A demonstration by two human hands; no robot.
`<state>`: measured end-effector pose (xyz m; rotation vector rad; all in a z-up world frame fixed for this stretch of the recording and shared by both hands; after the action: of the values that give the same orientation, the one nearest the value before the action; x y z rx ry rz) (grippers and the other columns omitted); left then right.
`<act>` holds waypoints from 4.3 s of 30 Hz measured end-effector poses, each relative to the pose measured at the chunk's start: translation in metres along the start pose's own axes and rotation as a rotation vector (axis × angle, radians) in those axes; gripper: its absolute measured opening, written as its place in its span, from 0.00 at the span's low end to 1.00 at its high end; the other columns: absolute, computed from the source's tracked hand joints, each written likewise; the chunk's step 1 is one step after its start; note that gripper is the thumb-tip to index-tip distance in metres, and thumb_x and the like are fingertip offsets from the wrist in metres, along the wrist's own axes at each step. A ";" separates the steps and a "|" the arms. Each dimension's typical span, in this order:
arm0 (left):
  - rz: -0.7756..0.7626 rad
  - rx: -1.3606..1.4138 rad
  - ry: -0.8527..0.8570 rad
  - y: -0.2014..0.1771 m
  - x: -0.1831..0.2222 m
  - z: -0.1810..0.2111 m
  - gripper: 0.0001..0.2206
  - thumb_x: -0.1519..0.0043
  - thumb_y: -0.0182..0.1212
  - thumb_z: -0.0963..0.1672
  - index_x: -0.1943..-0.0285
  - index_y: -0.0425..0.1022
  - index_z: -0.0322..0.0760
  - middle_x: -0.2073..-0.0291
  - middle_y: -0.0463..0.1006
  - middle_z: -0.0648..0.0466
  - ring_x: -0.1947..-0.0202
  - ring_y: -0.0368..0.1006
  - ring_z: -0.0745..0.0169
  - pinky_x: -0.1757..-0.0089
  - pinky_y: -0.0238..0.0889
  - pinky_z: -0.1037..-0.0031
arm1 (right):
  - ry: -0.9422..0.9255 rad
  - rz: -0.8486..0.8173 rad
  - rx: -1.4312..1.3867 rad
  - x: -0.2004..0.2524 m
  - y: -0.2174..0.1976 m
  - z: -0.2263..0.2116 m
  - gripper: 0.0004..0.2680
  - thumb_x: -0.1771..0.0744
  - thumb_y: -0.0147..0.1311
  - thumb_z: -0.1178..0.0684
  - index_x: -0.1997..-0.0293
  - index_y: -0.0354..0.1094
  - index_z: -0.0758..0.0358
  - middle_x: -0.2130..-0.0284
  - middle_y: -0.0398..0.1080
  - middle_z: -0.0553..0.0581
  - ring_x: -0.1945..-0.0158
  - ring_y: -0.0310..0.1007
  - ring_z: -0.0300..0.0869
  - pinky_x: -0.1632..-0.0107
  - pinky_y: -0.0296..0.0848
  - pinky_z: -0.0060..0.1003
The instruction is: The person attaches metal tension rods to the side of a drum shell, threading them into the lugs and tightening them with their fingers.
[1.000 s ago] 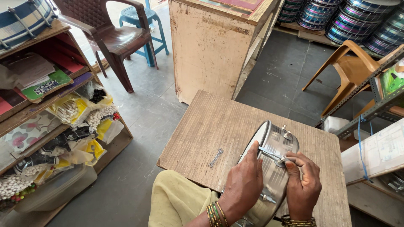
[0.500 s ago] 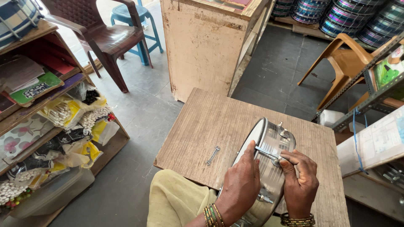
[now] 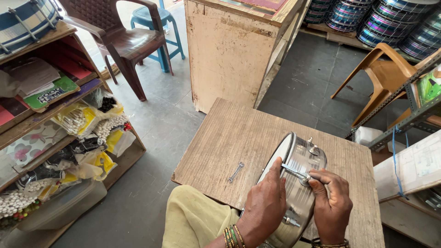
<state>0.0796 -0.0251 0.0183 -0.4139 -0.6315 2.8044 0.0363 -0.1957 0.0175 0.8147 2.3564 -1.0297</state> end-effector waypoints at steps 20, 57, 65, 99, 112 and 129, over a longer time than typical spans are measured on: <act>-0.056 0.019 -0.143 -0.004 0.010 -0.026 0.24 0.33 0.49 0.45 0.27 0.56 0.33 0.76 0.77 0.37 0.75 0.75 0.37 0.71 0.67 0.52 | -0.077 0.001 -0.102 0.014 0.006 -0.022 0.05 0.34 0.59 0.56 0.56 0.75 0.61 0.52 0.77 0.53 0.40 0.71 0.46 0.37 0.69 0.42; 0.042 0.303 -0.354 -0.086 -0.001 -0.143 0.21 0.34 0.51 0.47 0.34 0.70 0.36 0.63 0.84 0.44 0.63 0.76 0.60 0.60 0.70 0.68 | 1.724 -0.257 -1.218 0.261 0.197 0.206 0.21 0.32 0.41 0.36 0.39 0.66 0.61 0.46 0.71 0.63 0.47 0.70 0.56 0.47 0.71 0.56; 0.018 0.313 -0.191 -0.077 0.013 -0.094 0.20 0.32 0.51 0.45 0.30 0.68 0.36 0.75 0.74 0.50 0.75 0.68 0.68 0.71 0.61 0.73 | 1.606 -0.317 -1.214 0.189 0.216 0.226 0.19 0.31 0.43 0.40 0.40 0.67 0.64 0.52 0.72 0.60 0.53 0.72 0.51 0.53 0.73 0.49; 0.081 0.121 0.031 0.015 -0.024 -0.051 0.21 0.31 0.52 0.44 0.29 0.64 0.30 0.75 0.75 0.47 0.77 0.72 0.60 0.73 0.65 0.66 | 0.594 -0.470 0.822 0.103 0.087 0.406 0.09 0.32 0.47 0.53 0.51 0.75 0.52 0.53 0.75 0.59 0.48 0.74 0.56 0.51 0.77 0.53; 0.090 0.162 0.013 -0.003 -0.028 -0.044 0.20 0.31 0.51 0.44 0.30 0.64 0.33 0.78 0.73 0.47 0.79 0.71 0.58 0.73 0.64 0.66 | 0.873 -0.559 0.703 0.104 0.079 0.401 0.10 0.34 0.55 0.50 0.50 0.78 0.57 0.54 0.78 0.63 0.51 0.78 0.55 0.49 0.78 0.48; 0.149 0.114 0.162 -0.002 -0.024 -0.047 0.19 0.31 0.52 0.44 0.31 0.64 0.35 0.71 0.77 0.39 0.73 0.75 0.39 0.71 0.66 0.57 | 0.323 -0.188 0.154 -0.039 -0.026 0.149 0.23 0.35 0.63 0.53 0.32 0.65 0.64 0.69 0.79 0.60 0.68 0.77 0.37 0.63 0.74 0.37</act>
<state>0.1176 -0.0123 -0.0165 -0.6826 -0.4192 2.8885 0.0711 -0.3370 -0.0396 0.8856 2.6930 -1.2495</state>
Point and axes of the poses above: each hand's wrist, its own x-axis away from the middle knuckle, its own y-axis out of the palm, z = x × y, the point moved 9 cm from there along -x, towards the middle knuckle
